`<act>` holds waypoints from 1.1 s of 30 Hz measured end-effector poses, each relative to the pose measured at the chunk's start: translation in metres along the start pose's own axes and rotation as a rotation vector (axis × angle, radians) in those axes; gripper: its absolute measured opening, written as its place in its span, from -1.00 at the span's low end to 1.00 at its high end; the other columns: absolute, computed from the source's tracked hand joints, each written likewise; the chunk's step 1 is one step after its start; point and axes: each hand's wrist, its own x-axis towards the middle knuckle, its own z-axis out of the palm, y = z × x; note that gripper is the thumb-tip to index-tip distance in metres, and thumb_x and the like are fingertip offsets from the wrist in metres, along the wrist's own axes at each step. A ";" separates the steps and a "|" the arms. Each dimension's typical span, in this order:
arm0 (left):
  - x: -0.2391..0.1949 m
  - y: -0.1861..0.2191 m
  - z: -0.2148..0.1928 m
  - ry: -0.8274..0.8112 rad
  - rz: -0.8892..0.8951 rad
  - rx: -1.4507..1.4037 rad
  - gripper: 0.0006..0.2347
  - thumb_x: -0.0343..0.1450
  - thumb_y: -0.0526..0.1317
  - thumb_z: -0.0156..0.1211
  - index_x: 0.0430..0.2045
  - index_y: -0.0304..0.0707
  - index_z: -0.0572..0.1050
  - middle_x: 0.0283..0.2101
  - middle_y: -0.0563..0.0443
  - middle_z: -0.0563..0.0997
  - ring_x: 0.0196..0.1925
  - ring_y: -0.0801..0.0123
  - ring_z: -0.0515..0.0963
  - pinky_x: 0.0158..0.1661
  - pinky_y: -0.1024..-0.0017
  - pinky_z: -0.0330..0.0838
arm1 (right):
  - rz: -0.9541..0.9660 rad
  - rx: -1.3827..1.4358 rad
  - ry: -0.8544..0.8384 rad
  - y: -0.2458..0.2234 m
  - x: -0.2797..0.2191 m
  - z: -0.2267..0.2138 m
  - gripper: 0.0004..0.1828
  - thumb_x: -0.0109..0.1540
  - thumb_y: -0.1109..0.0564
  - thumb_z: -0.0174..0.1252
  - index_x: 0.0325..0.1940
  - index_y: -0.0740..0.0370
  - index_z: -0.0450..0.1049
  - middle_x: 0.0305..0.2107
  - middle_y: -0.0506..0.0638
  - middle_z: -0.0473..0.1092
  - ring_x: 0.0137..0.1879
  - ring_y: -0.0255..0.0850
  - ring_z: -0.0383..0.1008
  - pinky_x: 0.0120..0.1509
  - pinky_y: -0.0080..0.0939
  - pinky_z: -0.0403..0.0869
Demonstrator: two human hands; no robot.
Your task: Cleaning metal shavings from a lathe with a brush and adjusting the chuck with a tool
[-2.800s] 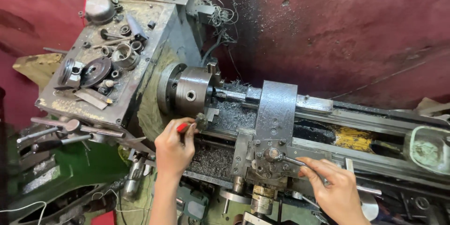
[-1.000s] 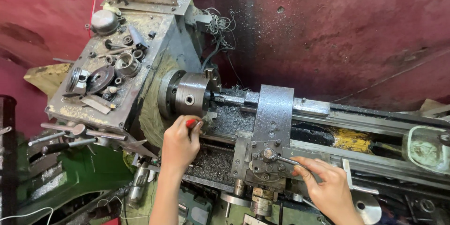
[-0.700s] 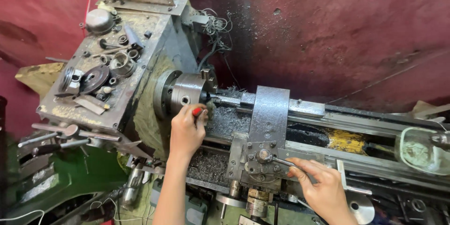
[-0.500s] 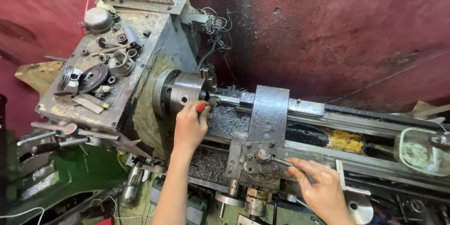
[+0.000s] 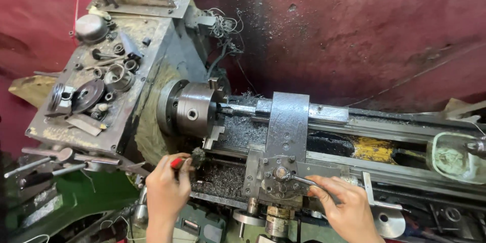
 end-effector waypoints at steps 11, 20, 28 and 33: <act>0.016 0.010 0.023 0.154 -0.049 -0.152 -0.93 0.48 -0.40 0.09 -0.35 -0.36 0.53 -0.22 -0.10 0.64 -0.38 0.35 0.76 -0.38 0.48 0.54 | -0.035 0.012 0.012 -0.003 0.003 -0.002 -0.77 0.17 0.08 0.28 -0.11 0.06 0.70 -0.44 -0.23 0.69 -0.35 -0.40 0.66 -0.14 -0.36 0.56; -0.011 -0.003 0.012 -0.031 -0.057 -0.024 -0.94 0.42 -0.35 0.16 -0.34 -0.27 0.57 -0.32 -0.01 0.65 -0.39 0.30 0.66 -0.27 0.36 0.52 | -0.018 -0.020 0.014 0.002 -0.001 0.000 -0.76 0.19 0.04 0.25 -0.07 -0.01 0.69 -0.49 -0.27 0.68 -0.38 -0.39 0.63 -0.14 -0.35 0.53; 0.033 0.030 0.019 0.151 0.076 -0.198 -0.92 0.45 -0.41 0.17 -0.27 -0.31 0.57 -0.26 -0.04 0.66 -0.29 0.28 0.67 -0.19 0.41 0.50 | -0.064 -0.075 0.021 0.004 0.000 0.000 -0.76 0.21 0.03 0.23 -0.07 -0.04 0.68 -0.46 -0.26 0.66 -0.36 -0.36 0.63 -0.15 -0.34 0.53; 0.052 0.020 0.059 0.188 0.034 -0.299 -0.91 0.46 -0.46 0.11 -0.29 -0.33 0.55 -0.27 -0.07 0.60 -0.38 0.36 0.76 -0.34 0.51 0.58 | 0.059 -0.070 0.007 0.001 -0.002 0.002 -0.76 0.19 0.00 0.26 -0.11 -0.02 0.72 -0.42 -0.25 0.71 -0.28 -0.35 0.70 -0.08 -0.27 0.57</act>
